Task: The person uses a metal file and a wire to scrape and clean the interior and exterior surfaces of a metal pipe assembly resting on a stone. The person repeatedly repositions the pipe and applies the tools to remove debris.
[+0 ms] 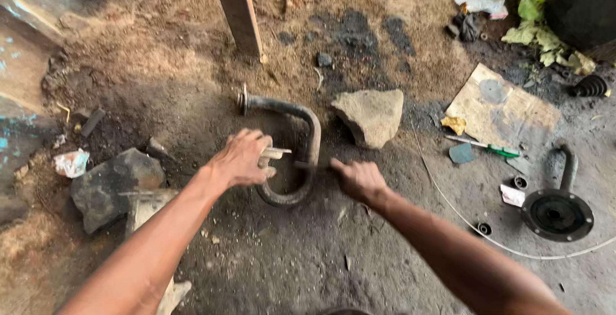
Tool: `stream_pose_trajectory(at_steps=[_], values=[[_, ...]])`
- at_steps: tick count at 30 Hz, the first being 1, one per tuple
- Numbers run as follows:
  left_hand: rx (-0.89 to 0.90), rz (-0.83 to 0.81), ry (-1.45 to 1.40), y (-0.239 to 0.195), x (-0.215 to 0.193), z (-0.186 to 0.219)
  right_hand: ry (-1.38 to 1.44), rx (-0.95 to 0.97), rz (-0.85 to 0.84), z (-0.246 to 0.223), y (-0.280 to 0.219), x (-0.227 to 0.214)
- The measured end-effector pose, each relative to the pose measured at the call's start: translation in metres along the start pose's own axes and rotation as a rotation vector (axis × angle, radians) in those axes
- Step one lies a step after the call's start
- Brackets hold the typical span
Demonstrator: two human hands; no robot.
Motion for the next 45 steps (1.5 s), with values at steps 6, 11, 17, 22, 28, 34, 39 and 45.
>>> stream_pose_trajectory(at_steps=[6, 11, 17, 22, 28, 34, 39, 45], values=[[-0.043, 0.055, 0.049, 0.002, -0.006, 0.008, 0.076, 0.079, -0.226, 0.005, -0.001, 0.009], [-0.007, 0.141, 0.01, -0.002, -0.011, 0.015, -0.233, -0.165, 0.047, -0.016, -0.006, -0.017], [0.186, 0.305, 0.086, 0.026, -0.003, 0.035, 0.227, 0.327, -0.42, 0.017, 0.018, -0.044], [0.089, 0.226, 0.069, 0.043, 0.001, 0.051, 0.505, 0.376, -0.291, 0.016, 0.007, -0.056], [0.23, 0.451, 0.098, 0.034, 0.011, 0.046, 0.752, 0.248, -0.664, -0.016, -0.038, -0.06], [0.197, 0.302, 0.157, 0.045, 0.012, 0.065, 0.306, 0.033, -0.463, 0.006, -0.012, -0.092], [0.313, 0.322, 0.367, 0.06, 0.018, 0.097, 0.414, 0.309, -0.205, 0.017, -0.012, -0.102], [0.33, 0.298, 0.57, 0.049, -0.011, 0.118, 0.549, 0.213, -0.254, -0.003, -0.007, -0.09]])
Point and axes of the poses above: each hand's wrist, its own y-axis towards the middle knuckle, its own x-axis out of the palm, z = x × y, the point moved 3 cm from there along y, towards the middle knuckle, and after that the axes turned 5 degrees about -y, right-handed, at the moved point
